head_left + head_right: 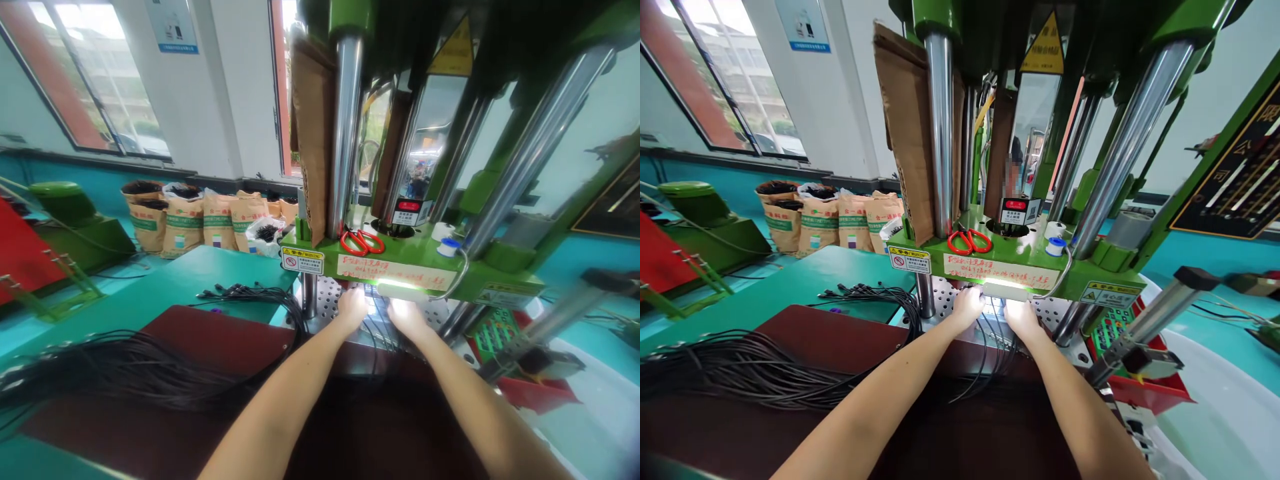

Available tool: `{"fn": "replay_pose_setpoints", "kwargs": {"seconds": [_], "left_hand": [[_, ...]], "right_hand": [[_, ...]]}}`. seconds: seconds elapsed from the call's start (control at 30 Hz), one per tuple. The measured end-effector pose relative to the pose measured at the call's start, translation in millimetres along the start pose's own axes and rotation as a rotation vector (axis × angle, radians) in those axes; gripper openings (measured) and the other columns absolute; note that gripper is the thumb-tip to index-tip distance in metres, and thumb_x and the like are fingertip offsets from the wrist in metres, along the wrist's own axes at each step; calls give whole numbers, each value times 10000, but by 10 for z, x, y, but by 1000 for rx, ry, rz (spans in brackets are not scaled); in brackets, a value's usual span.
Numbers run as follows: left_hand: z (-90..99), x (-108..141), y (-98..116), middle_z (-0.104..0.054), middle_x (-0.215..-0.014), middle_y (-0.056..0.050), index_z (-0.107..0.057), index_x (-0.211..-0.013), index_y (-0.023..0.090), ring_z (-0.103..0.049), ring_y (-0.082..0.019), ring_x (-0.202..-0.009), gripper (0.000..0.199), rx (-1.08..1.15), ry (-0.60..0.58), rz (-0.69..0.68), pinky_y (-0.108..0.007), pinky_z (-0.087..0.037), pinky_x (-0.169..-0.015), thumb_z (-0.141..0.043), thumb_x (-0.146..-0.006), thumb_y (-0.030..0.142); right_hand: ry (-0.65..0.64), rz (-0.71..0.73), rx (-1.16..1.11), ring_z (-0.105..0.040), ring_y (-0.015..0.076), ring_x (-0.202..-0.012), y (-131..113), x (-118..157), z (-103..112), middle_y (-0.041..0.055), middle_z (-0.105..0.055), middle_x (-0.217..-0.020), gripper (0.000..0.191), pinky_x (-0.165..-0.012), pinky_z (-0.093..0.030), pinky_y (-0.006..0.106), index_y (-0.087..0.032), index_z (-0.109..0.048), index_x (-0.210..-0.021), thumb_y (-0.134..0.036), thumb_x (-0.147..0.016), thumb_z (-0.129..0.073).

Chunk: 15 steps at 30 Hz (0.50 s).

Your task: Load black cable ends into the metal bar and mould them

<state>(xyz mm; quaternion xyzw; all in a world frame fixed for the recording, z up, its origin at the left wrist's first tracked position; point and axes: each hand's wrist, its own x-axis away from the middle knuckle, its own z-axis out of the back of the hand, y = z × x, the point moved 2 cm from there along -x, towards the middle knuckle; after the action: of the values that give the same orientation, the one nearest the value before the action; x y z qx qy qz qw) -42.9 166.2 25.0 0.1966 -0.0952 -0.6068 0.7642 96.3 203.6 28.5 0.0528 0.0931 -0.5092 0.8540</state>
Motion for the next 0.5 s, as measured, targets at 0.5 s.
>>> {"fn": "replay_pose_setpoints", "kwargs": {"seconds": [0.5], "left_hand": [[36, 76, 165, -563, -1066, -174, -582, -1024, 81, -494, -279, -1015, 296, -55, 114, -127, -391, -409, -809, -379, -824, 159]], "right_hand": [[56, 50, 61, -545, 263, -1023, -38, -2, -49, 187, -606, -1056, 320, -853, -396, 350, -82, -580, -1057, -125, -855, -336]]}}
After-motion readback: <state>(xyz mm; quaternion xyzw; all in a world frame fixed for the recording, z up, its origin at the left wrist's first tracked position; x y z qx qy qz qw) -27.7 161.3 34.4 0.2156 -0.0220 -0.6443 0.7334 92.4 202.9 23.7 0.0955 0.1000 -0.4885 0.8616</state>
